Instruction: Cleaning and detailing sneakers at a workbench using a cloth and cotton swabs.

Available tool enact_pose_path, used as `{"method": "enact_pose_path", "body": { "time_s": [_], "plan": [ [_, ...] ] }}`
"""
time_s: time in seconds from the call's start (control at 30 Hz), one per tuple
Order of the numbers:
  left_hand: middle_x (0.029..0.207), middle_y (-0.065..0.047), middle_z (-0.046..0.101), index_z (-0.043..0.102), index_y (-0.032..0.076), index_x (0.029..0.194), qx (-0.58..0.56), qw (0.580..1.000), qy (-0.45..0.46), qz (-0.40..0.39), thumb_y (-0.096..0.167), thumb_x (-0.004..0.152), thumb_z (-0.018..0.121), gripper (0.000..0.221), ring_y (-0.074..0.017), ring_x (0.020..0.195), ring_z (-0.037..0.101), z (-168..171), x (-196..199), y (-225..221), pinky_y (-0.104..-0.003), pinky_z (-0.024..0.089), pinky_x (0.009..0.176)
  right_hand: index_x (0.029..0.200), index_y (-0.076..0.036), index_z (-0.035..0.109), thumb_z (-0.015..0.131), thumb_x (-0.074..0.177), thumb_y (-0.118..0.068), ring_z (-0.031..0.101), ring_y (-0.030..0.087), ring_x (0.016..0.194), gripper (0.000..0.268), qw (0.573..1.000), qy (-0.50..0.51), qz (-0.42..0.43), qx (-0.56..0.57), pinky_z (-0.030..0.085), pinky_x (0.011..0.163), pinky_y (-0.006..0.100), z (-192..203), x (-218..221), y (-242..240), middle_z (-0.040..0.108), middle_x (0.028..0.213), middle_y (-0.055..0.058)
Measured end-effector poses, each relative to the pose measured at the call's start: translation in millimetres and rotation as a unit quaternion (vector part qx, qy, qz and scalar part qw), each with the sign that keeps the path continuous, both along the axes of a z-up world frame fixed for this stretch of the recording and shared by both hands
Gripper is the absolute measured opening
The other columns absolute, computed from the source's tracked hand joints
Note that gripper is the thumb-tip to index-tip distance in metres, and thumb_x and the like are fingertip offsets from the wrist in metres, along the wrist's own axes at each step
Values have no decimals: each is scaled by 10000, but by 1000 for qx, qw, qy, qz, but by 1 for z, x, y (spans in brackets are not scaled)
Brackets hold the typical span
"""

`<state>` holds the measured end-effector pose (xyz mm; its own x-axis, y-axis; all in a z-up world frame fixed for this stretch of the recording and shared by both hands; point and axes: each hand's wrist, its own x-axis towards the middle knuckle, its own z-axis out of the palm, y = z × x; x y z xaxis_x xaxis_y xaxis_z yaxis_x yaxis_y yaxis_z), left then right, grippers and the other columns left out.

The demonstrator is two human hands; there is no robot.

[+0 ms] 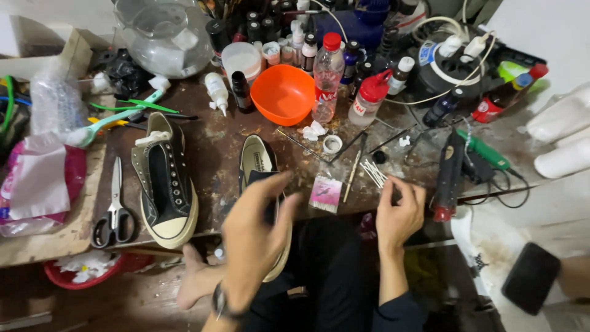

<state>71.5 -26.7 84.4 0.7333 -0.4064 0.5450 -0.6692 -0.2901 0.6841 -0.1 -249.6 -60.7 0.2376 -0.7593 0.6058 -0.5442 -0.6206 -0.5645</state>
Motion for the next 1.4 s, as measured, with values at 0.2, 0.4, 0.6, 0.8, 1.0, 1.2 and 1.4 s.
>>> {"method": "enact_pose_path", "body": {
  "time_s": [0.2,0.4,0.6,0.8,1.0,1.2,1.4],
  "plan": [
    [873,13,652,623,113,918,1,972,116,206,248,868,599,146,-123,748,596,-48,-34,58,-323,368,867,883,9,506,452,1046,-146,493,304,673,232,987,-115,102,-53,367,618,394,-2,-7,5,514,791,137],
    [1328,-179,430,323,-37,1330,-37,963,212,164,347,530,862,1038,-281,1255,441,-128,-64,59,-351,369,1045,924,-29,560,491,1016,-101,520,129,656,136,949,-213,162,169,410,606,262,2,-1,17,580,745,59],
    [1392,-185,421,305,-28,1392,-57,957,186,216,381,529,874,1112,-304,1286,440,-149,-61,39,-374,343,1079,1029,-4,508,493,988,-80,657,180,947,87,891,-232,275,279,482,484,188,14,5,41,568,828,118],
    [1394,-156,451,361,-3,1379,-207,917,228,253,376,558,797,1004,-245,1267,473,-143,-56,45,-318,353,1059,1061,25,548,577,928,-70,648,181,850,165,869,-234,291,326,510,508,204,3,4,58,619,979,142],
    [1362,-188,477,350,11,1387,-340,868,278,232,568,657,665,970,-293,1251,485,-128,-62,59,-377,354,1057,1139,34,616,576,942,-137,521,113,522,265,878,-205,261,344,427,515,174,-6,8,71,648,978,130],
    [1363,-191,466,309,-37,1381,-358,870,298,161,562,645,731,1039,-245,1237,487,-137,-75,61,-319,335,1058,1117,36,605,596,922,-111,508,120,527,245,842,-271,288,366,447,474,206,-18,9,78,637,957,152],
    [1348,-145,446,331,1,1394,-164,935,280,140,602,597,739,1079,-254,1251,478,-143,-75,84,-366,347,1062,1089,12,606,566,924,-78,541,109,661,192,800,-336,292,401,443,476,200,-18,7,80,615,860,150]
  ]
}}
